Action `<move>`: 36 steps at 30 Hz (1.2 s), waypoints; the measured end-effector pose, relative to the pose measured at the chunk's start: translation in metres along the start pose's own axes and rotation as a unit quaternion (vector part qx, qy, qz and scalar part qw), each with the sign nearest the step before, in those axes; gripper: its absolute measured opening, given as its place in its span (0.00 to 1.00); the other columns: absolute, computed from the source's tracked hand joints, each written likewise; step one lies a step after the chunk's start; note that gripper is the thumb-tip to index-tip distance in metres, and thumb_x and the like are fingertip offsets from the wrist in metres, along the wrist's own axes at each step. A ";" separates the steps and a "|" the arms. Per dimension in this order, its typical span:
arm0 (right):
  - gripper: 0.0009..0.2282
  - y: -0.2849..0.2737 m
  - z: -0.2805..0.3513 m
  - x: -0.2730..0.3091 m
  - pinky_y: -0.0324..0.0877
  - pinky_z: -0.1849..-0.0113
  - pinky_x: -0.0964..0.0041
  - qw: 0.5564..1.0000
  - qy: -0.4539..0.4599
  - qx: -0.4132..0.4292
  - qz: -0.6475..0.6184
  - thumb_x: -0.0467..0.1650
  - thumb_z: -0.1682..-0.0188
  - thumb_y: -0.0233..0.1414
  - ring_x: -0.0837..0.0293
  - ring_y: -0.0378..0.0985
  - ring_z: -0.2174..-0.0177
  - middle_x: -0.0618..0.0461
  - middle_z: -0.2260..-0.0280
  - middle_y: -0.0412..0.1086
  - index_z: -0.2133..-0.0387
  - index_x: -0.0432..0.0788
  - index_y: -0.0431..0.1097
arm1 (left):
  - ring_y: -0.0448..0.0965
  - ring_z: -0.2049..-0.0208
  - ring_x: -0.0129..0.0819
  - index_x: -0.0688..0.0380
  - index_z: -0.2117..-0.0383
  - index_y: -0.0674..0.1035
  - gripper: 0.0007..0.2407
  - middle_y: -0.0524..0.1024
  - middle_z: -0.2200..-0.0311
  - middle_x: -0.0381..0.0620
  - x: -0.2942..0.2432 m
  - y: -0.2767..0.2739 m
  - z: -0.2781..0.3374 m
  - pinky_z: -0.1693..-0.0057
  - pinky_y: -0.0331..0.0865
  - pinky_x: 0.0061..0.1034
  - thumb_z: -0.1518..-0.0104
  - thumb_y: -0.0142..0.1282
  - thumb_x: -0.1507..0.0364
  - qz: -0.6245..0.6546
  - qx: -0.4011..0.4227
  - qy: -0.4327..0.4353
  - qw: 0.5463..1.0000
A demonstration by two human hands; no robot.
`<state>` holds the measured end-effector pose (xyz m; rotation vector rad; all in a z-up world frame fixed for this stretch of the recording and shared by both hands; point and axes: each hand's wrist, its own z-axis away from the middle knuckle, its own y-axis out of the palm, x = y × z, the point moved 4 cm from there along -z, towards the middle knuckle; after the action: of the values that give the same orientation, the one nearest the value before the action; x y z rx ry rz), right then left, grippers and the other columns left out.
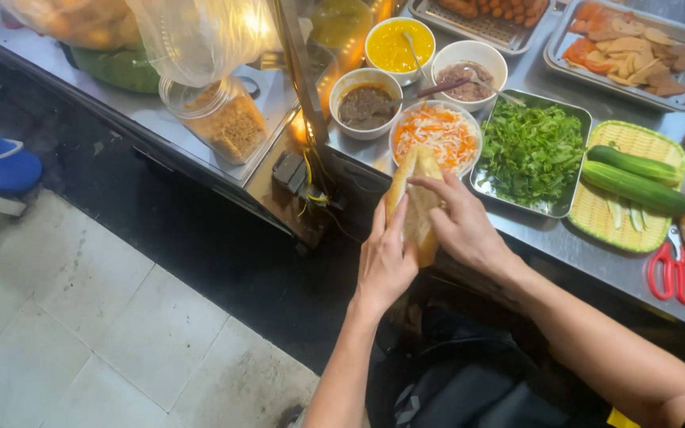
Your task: Preparing several Vietnamese sandwiches (Banh Mi) by cutting the bread and adding various fillings and condiments.
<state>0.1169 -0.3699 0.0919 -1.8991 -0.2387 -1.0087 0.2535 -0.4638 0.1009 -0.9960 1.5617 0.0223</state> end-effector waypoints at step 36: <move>0.35 -0.005 -0.239 -0.037 0.66 0.43 0.64 0.902 0.123 0.229 -0.344 0.29 0.51 0.55 0.58 0.68 0.42 0.51 0.29 0.47 0.29 0.49 0.47 | 0.78 0.47 0.35 0.54 0.31 0.62 0.37 0.74 0.41 0.54 0.090 -0.015 -0.175 0.43 0.77 0.27 0.50 0.67 0.80 0.399 -0.090 -0.200 0.891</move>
<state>-0.0396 -0.5518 0.1208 -1.2425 -0.9561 -1.4837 0.1304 -0.6168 0.0836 -0.3805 1.4914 0.9044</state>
